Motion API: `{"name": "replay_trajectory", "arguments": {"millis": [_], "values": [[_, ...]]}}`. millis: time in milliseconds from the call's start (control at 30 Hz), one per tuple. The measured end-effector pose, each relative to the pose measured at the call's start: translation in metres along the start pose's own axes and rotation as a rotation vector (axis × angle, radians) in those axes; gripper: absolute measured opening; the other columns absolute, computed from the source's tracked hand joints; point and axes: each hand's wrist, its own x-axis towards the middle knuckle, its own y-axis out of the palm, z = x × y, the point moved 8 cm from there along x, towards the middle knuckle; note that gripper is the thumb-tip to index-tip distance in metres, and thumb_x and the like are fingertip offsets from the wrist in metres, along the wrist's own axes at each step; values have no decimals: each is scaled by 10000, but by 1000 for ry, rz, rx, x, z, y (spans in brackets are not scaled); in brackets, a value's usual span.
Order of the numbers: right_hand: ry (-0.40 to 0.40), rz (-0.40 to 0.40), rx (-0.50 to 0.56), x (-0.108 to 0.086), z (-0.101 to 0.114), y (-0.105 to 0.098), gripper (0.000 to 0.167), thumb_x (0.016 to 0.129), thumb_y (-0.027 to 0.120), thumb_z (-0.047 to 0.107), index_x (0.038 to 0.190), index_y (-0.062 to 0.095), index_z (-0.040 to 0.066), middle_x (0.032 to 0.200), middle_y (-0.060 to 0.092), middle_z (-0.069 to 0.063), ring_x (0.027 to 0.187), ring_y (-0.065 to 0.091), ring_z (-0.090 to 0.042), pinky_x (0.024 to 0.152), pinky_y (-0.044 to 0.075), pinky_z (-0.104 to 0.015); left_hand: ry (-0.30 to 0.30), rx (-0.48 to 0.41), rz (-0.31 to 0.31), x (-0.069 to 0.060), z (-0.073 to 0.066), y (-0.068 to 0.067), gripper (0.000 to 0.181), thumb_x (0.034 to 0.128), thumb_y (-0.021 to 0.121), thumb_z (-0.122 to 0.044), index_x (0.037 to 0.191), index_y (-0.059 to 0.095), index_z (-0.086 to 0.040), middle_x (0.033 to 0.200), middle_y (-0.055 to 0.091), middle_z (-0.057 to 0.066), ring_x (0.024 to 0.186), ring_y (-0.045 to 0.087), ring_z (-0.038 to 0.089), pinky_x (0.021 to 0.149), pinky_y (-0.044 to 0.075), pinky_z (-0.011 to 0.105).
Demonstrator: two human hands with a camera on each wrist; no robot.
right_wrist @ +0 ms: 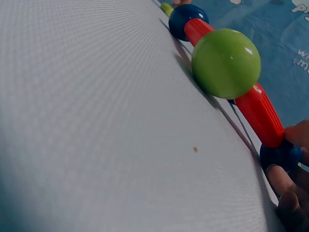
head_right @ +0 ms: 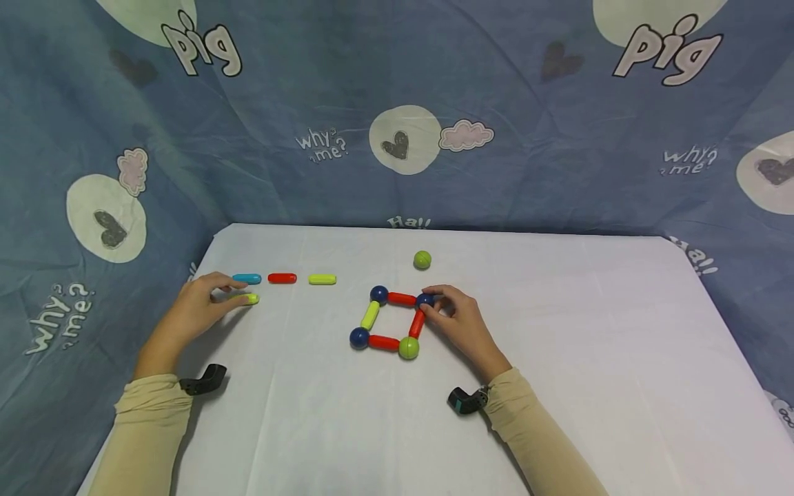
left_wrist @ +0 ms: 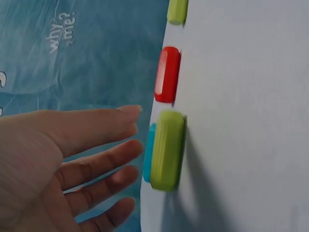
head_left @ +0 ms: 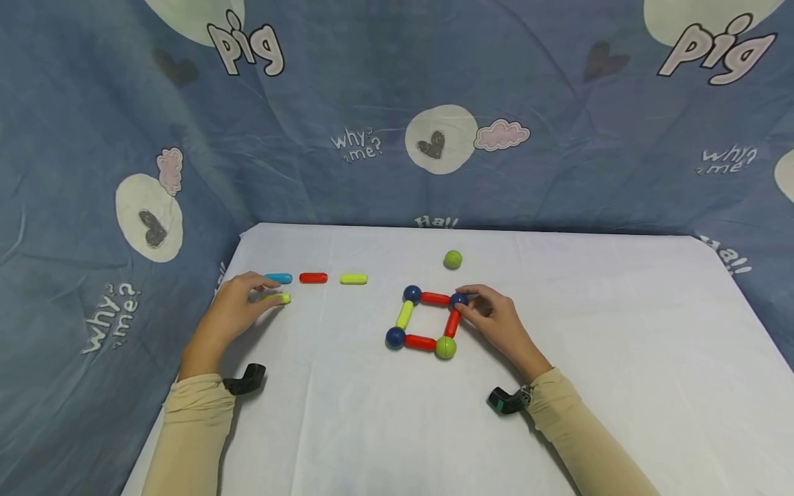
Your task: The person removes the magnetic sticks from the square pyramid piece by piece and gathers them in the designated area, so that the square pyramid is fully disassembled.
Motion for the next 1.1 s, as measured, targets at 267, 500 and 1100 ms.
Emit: {"name": "replay_trajectory", "arguments": {"millis": [267,500,1100], "values": [[-37,4,42,0,2,1,283,907,810,198,1168,729,125,854,676,-19,736,550,-113,653,454,-210,98,-29,-90,1,-36,-1,251,939,757,-120,1166,749,-14,1139,719,192,1068,659,379,883,552,564],[-58,47,34,-1,4,5,267,828,884,238,1040,736,172,786,643,35,721,541,-110,638,444,-211,207,-29,-37,-2,-96,32,207,930,776,-151,1114,770,-55,1076,732,121,921,632,255,795,533,425],[-290,212,125,-8,26,21,349,714,959,144,1013,778,139,1040,645,-63,869,560,-226,682,473,-288,430,82,236,-41,-195,137,408,809,858,-500,1087,797,-206,1028,717,-112,854,605,24,751,522,230]]}}
